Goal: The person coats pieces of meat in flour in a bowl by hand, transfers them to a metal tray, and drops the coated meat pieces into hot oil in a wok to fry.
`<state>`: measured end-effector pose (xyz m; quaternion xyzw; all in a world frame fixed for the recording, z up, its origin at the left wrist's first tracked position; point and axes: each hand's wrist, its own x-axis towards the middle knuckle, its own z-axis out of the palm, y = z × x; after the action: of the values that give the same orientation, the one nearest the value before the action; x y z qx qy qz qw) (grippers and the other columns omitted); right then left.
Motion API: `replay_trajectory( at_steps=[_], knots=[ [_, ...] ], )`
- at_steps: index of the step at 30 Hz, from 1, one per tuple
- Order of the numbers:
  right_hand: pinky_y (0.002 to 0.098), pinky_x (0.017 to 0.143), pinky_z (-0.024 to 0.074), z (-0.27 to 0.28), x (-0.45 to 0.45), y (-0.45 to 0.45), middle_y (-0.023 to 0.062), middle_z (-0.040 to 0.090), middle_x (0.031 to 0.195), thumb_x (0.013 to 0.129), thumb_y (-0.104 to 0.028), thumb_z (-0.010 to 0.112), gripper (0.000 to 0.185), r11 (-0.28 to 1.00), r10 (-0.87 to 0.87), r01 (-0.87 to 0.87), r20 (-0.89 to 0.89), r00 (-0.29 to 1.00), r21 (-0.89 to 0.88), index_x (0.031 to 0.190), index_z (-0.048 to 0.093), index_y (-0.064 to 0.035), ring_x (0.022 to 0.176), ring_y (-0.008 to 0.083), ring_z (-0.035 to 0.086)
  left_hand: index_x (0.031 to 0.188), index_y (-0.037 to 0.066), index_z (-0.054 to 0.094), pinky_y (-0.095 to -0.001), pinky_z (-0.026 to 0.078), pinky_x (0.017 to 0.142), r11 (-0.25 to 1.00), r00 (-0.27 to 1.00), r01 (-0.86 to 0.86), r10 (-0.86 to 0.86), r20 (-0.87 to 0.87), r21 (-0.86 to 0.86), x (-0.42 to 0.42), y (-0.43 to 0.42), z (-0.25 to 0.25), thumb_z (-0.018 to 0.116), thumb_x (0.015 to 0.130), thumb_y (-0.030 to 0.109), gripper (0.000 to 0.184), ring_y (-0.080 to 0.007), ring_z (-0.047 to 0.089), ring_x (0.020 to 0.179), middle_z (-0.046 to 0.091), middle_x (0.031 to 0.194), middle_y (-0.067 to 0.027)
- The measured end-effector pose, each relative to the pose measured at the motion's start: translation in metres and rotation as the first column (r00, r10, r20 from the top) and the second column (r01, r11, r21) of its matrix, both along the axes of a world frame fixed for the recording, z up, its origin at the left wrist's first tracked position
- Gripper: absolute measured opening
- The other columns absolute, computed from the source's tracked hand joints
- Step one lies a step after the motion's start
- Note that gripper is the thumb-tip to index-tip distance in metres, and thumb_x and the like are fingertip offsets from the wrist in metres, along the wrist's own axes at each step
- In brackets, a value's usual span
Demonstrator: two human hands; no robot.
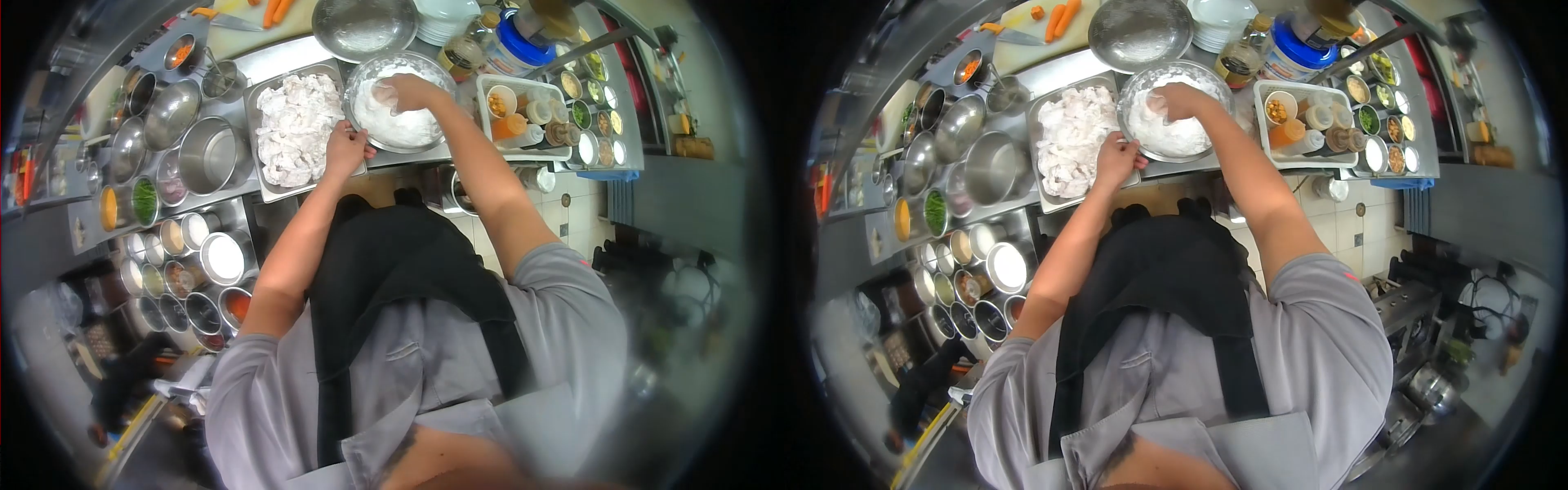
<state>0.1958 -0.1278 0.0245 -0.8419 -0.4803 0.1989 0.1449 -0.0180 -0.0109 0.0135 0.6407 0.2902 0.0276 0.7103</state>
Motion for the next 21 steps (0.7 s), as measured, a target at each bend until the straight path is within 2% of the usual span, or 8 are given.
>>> replay_trajectory(
  at_steps=[3,6,7,13,15,16,17,21],
  knots=[
    [0.0367,0.096,0.0480,0.010,0.008,0.004,0.0215,0.061,0.126,0.061,-0.024,0.083,0.083,0.997,0.045,-0.055,-0.166,0.985,-0.058,0.137,0.053,-0.0114,0.118,0.0333,0.058,0.121,-0.011,0.042,-0.0295,0.055,0.049,1.000,1.000,-0.004,0.004,-0.007,0.024,0.000,0.000,0.002,0.056,0.095,0.005,0.033,-0.0212,0.068,0.059,0.061,0.079,-0.0161],
    [0.0398,0.100,0.0459,-0.025,0.004,0.013,0.0233,0.058,0.129,0.059,-0.032,0.084,0.094,0.993,-0.013,-0.001,-0.129,0.992,-0.114,0.144,0.046,-0.0151,0.120,0.0363,0.056,0.121,-0.011,0.040,-0.0297,0.055,0.049,1.000,1.000,0.000,0.000,0.012,0.008,0.001,0.002,-0.008,0.056,0.094,0.004,0.034,-0.0218,0.068,0.059,0.060,0.079,-0.0163],
    [0.0410,0.099,0.0463,-0.018,-0.022,0.017,0.0254,0.055,0.131,0.057,-0.036,0.084,0.097,0.985,-0.011,0.023,0.074,0.997,-0.172,0.144,0.046,-0.0162,0.119,0.0372,0.056,0.121,-0.011,0.040,-0.0297,0.055,0.049,1.000,1.000,0.006,-0.006,0.012,0.008,0.001,0.002,-0.009,0.056,0.094,0.004,0.034,-0.0218,0.068,0.059,0.060,0.079,-0.0163],
    [0.0419,0.096,0.0489,-0.047,-0.021,0.019,0.0158,0.060,0.124,0.068,-0.033,0.078,0.069,0.986,0.109,-0.107,0.008,0.994,-0.131,0.132,0.057,-0.0178,0.115,0.0339,0.058,0.122,-0.012,0.035,-0.0297,0.056,0.050,0.997,0.998,-0.038,0.040,0.042,-0.063,0.002,0.002,-0.008,0.055,0.093,0.000,0.037,-0.0229,0.068,0.059,0.060,0.080,-0.0167],
    [0.0399,0.096,0.0489,-0.029,-0.019,0.008,0.0143,0.062,0.121,0.075,-0.029,0.074,0.060,0.994,-0.059,0.073,0.163,0.985,-0.083,0.131,0.058,-0.0173,0.114,0.0331,0.059,0.122,-0.011,0.035,-0.0298,0.056,0.050,0.999,0.998,-0.030,0.032,0.053,-0.034,0.001,0.003,-0.007,0.056,0.092,0.000,0.039,-0.0230,0.068,0.058,0.059,0.080,-0.0160],
    [0.0416,0.095,0.0488,-0.017,-0.016,0.007,0.0169,0.063,0.122,0.071,-0.014,0.074,0.068,0.994,-0.017,0.035,0.173,0.985,-0.100,0.135,0.054,-0.0136,0.113,0.0365,0.059,0.122,-0.011,0.035,-0.0298,0.056,0.050,0.999,0.998,-0.035,0.037,0.052,-0.038,0.001,0.003,-0.007,0.056,0.092,0.000,0.039,-0.0230,0.068,0.058,0.059,0.080,-0.0160],
    [0.0416,0.095,0.0488,-0.005,-0.012,0.004,0.0169,0.063,0.122,0.071,-0.014,0.074,0.068,0.994,-0.013,0.031,0.172,0.985,-0.103,0.135,0.054,-0.0136,0.113,0.0365,0.059,0.123,-0.011,0.034,-0.0300,0.056,0.050,0.999,0.998,-0.032,0.034,0.055,-0.041,0.002,0.004,-0.007,0.056,0.092,0.000,0.040,-0.0230,0.068,0.058,0.059,0.079,-0.0157],
    [0.0388,0.098,0.0477,0.041,0.003,-0.009,0.0157,0.064,0.124,0.060,-0.016,0.084,0.083,0.979,0.141,-0.158,-0.134,0.981,-0.127,0.138,0.052,-0.0145,0.115,0.0341,0.060,0.124,-0.011,0.033,-0.0300,0.056,0.049,0.999,0.999,-0.034,0.035,0.039,-0.025,0.002,0.004,-0.010,0.056,0.092,0.000,0.041,-0.0232,0.068,0.058,0.058,0.079,-0.0149]
  ],
)
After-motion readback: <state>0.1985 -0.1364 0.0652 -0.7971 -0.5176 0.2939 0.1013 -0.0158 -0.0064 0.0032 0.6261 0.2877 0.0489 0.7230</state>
